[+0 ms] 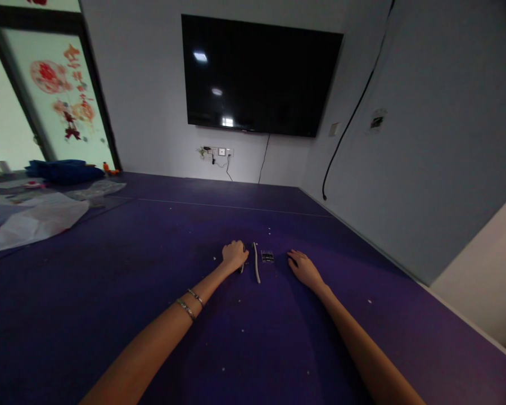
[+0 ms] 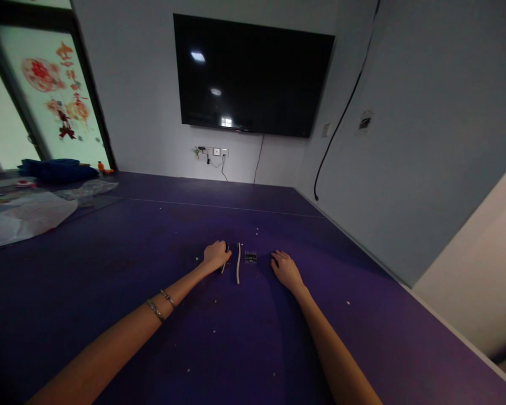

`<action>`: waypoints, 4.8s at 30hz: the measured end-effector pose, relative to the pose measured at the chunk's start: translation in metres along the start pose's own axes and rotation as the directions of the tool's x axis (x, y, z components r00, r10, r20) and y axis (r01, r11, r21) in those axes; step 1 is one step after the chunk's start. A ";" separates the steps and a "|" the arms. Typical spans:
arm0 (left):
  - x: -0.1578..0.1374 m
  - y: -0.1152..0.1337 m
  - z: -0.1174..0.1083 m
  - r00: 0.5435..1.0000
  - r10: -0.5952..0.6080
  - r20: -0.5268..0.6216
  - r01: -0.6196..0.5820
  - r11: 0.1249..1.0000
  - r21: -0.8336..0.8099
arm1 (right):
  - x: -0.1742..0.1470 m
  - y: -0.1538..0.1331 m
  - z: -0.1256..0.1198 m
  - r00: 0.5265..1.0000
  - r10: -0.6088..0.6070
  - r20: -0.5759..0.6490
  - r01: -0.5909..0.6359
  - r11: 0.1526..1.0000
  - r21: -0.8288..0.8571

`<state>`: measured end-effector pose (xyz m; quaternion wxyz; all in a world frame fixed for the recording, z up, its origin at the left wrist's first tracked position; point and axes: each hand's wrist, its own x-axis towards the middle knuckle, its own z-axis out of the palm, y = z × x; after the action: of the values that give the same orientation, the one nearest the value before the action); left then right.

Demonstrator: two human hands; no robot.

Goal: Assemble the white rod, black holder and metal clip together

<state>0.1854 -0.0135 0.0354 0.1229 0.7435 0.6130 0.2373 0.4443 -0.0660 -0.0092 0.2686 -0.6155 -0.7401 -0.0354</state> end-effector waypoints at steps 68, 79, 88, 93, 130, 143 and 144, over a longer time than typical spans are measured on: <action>-0.055 -0.033 -0.050 0.967 0.114 0.229 0.173 0.370 -0.913 | 0.014 -0.025 -0.016 0.994 0.016 -0.112 0.001 0.989 0.151; -0.058 -0.029 -0.050 0.958 0.214 0.190 0.103 0.362 -0.926 | 0.021 -0.129 -0.035 0.990 0.019 0.138 -0.045 0.982 0.183; -0.050 0.003 -0.068 0.945 0.265 0.192 0.069 0.414 -0.908 | 0.004 -0.145 -0.010 0.951 0.170 0.259 -0.117 0.971 -0.208; -0.043 0.022 -0.068 0.923 0.371 0.103 -0.102 0.493 -0.864 | 0.005 -0.146 -0.005 0.949 0.142 0.282 -0.090 0.978 -0.189; -0.038 0.021 -0.067 0.932 0.345 -0.111 -0.310 0.600 -0.738 | 0.027 -0.101 -0.141 0.982 -0.178 -0.069 0.191 0.898 0.396; -0.036 0.017 -0.061 0.928 0.350 -0.126 -0.324 0.596 -0.734 | 0.025 -0.106 -0.146 0.980 -0.175 -0.089 0.196 0.901 0.386; -0.036 0.016 -0.061 0.928 0.352 -0.120 -0.322 0.599 -0.733 | 0.025 -0.106 -0.145 0.980 -0.181 -0.084 0.200 0.897 0.393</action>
<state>0.1635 -0.0585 0.0881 0.3784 0.7348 0.3094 0.4703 0.3945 -0.1248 0.1550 0.4004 -0.4713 -0.7821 0.0766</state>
